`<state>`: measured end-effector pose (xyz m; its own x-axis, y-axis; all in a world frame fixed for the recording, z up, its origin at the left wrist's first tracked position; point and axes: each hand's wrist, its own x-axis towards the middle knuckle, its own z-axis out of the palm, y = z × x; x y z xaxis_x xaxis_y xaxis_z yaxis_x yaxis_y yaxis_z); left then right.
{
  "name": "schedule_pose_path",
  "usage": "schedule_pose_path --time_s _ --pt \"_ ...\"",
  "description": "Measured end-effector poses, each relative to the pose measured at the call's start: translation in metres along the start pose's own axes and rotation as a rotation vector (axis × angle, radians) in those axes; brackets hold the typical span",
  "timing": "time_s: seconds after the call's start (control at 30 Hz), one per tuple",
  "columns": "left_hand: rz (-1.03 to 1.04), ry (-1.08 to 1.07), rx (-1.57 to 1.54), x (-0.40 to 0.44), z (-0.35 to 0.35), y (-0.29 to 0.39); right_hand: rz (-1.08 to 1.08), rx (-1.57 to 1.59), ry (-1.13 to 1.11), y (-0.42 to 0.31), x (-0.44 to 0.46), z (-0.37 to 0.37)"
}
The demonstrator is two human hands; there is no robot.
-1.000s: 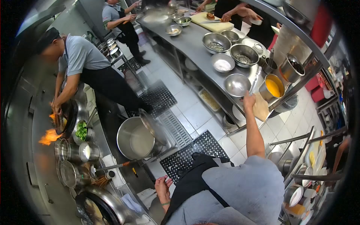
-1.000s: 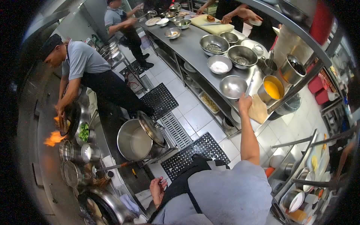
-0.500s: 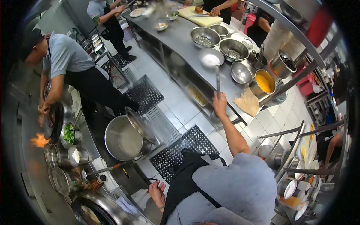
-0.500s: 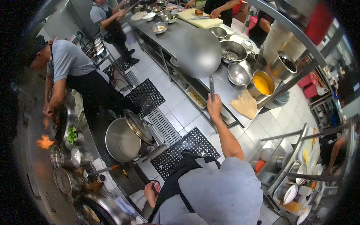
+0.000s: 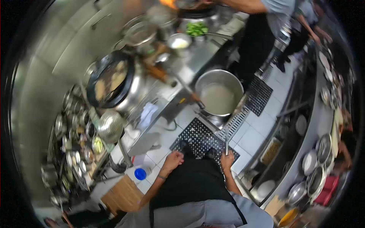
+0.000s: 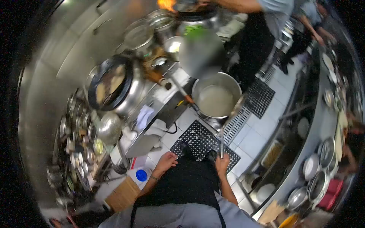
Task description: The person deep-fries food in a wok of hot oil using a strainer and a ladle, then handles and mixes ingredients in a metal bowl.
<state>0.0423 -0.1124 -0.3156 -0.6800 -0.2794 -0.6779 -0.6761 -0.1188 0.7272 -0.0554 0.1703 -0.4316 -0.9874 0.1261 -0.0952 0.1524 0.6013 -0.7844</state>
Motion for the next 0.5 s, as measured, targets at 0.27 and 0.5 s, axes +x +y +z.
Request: schedule_pose_path --time_s 0.27,0.5 --pt "0.126 0.03 0.124 0.01 -0.049 -0.02 -0.472 0.07 -0.317 -0.101 0.053 0.037" --pt "0.405 0.156 -0.118 0.004 -0.122 -0.014 -0.596 0.039 -0.247 -0.22 0.08 0.103"
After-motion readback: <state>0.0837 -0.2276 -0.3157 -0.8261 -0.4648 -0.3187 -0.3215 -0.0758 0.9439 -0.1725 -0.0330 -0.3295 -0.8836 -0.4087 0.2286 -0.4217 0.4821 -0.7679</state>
